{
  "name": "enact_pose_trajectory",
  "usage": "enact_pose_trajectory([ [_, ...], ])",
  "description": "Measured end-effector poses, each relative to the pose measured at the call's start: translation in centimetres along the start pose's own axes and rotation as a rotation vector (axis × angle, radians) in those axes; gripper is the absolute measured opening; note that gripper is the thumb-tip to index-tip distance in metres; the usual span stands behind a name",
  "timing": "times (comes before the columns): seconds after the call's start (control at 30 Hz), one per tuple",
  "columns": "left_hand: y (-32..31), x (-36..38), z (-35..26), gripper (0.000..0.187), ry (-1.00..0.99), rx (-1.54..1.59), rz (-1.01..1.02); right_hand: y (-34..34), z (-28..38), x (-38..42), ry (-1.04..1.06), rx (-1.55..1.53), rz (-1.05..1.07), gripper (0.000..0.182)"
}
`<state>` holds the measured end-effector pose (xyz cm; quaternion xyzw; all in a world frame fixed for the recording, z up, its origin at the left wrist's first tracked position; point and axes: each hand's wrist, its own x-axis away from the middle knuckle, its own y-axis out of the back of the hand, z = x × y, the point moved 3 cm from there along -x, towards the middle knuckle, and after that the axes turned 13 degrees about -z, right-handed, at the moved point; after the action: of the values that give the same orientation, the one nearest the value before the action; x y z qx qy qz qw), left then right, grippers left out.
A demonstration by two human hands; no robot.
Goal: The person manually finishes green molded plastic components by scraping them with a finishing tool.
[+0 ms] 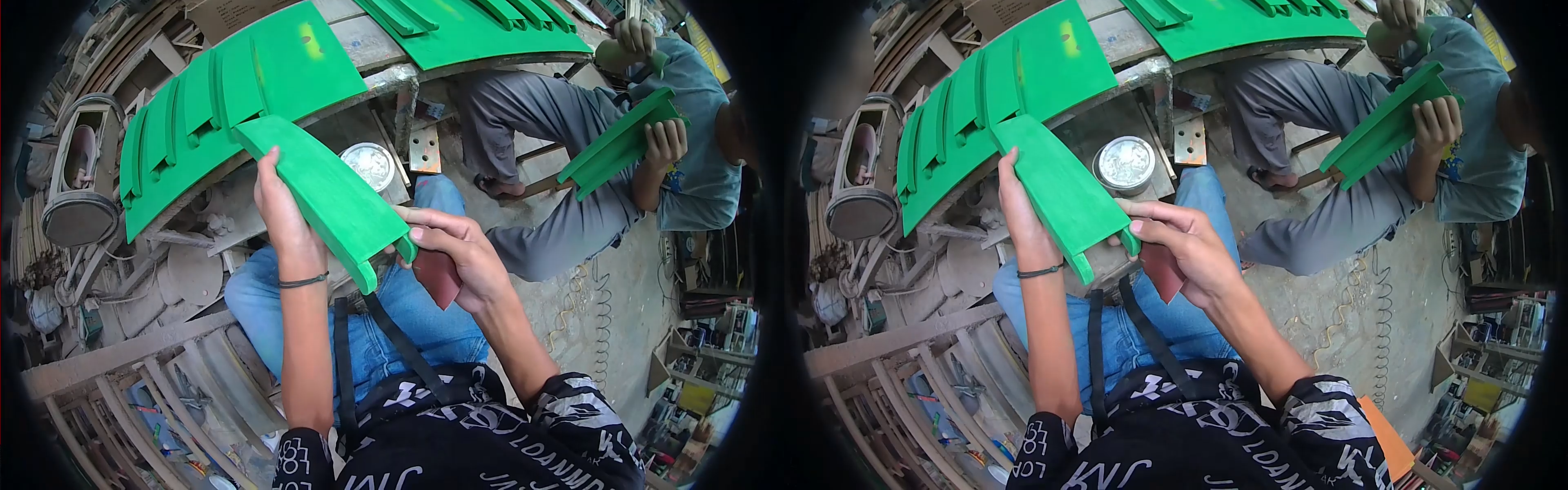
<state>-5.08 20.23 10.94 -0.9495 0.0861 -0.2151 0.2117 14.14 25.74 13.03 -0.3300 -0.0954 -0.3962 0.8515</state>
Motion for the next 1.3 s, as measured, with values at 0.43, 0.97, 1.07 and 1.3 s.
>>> enact_pose_trajectory([
  [0.43, 1.3, 0.1, -0.2, 0.033, -0.085, 0.003, -0.135, -1.3, 0.4, 0.6, -0.038, 0.309, -0.065, 0.043],
  [0.97, 1.9, 0.5, -0.9, 0.028, -0.181, 0.098, -0.167, -1.4, 0.1, 0.3, 0.111, 0.362, -0.01, 0.064],
  [1.07, 3.3, 0.1, -0.9, 0.027, -0.228, 0.104, -0.326, -0.6, -1.2, 0.0, 0.426, 0.391, 0.037, 0.065],
  [1.3, 11.5, 4.0, -2.2, 0.04, -0.668, -0.01, 0.129, -1.5, -3.0, -0.5, 0.574, 0.734, 0.074, 0.064],
])
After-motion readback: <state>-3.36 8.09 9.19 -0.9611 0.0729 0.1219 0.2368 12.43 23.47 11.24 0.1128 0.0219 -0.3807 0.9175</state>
